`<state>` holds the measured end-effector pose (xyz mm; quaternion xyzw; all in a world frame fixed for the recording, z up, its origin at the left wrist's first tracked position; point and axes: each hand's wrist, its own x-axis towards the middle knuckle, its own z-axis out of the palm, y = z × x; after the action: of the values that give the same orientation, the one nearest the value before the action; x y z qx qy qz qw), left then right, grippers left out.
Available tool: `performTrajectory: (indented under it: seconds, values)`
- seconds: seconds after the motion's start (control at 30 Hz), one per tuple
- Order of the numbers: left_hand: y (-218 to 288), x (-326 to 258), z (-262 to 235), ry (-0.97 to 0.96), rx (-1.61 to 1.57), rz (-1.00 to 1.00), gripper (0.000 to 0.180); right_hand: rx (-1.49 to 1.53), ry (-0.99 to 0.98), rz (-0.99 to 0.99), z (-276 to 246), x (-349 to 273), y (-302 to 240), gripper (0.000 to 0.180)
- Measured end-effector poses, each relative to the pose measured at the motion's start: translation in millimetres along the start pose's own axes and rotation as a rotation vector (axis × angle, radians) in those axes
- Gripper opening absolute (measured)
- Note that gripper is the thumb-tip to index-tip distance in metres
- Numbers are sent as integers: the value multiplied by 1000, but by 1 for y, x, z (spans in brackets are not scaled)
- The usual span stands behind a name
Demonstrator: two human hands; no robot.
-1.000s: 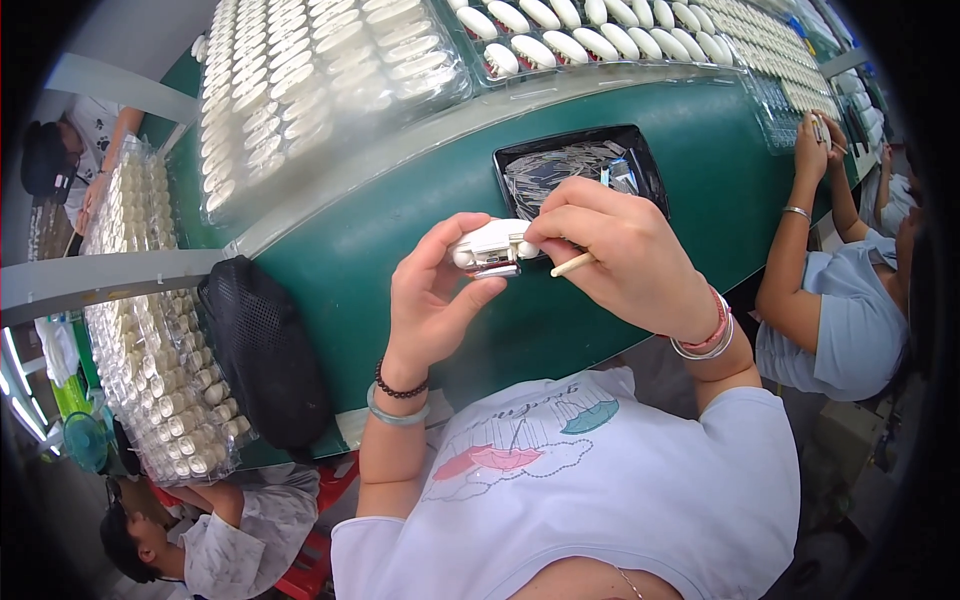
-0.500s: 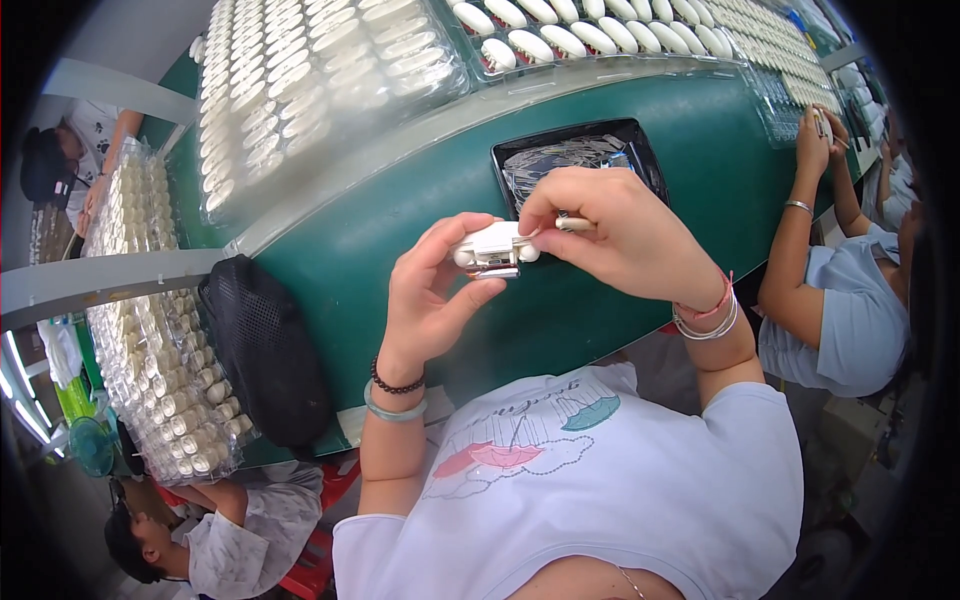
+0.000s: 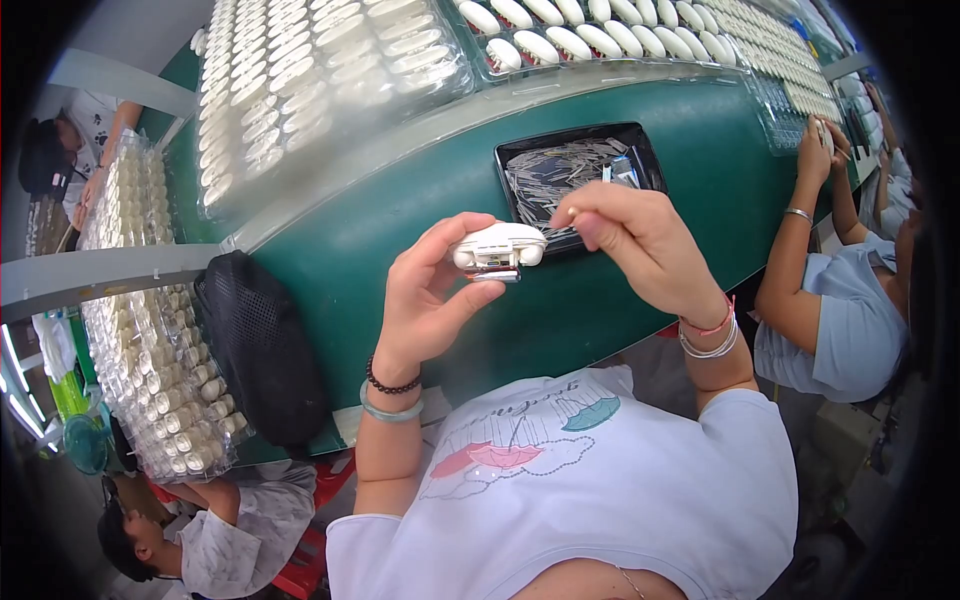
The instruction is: The person assembles small white plastic earbud shells by hand on a factory production line, using a wooden stick and a metal pick to manipulate circuit boards and other components from trays into the shells.
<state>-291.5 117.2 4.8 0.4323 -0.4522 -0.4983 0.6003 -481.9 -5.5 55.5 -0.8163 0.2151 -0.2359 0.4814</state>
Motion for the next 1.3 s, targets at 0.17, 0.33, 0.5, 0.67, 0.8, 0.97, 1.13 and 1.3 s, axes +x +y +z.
performTrajectory:
  seconds: [0.17, 0.33, 0.5, 0.67, 0.8, 0.97, 1.13, 1.3]
  values:
    - [-2, 0, -1, -11, 14, 14, 49, -83, -14, 53, 4, -8, -1, 18]
    - [-4, 1, 2, -17, 2, 21, 48, -20, 1, 20, 9, -11, 3, 24]
    - [-2, 0, 2, -10, 20, 2, 48, -60, 0, -14, 10, -12, 5, 24]
    - [-1, 0, 3, 0, 16, -13, 48, -107, -7, -29, 10, -12, 6, 24]
    - [-1, 0, 3, -8, 27, -12, 47, -121, -12, -40, 10, -12, 6, 24]
    - [-4, 2, 3, -14, 111, 33, 47, -154, -26, -39, 10, -14, 9, 25]
    - [-6, 4, 5, -10, 211, 50, 45, -206, -62, -31, 9, -13, 12, 23]
    - [-8, 7, 6, -45, 366, 64, 43, -169, -82, -2, 14, -16, 24, 20]
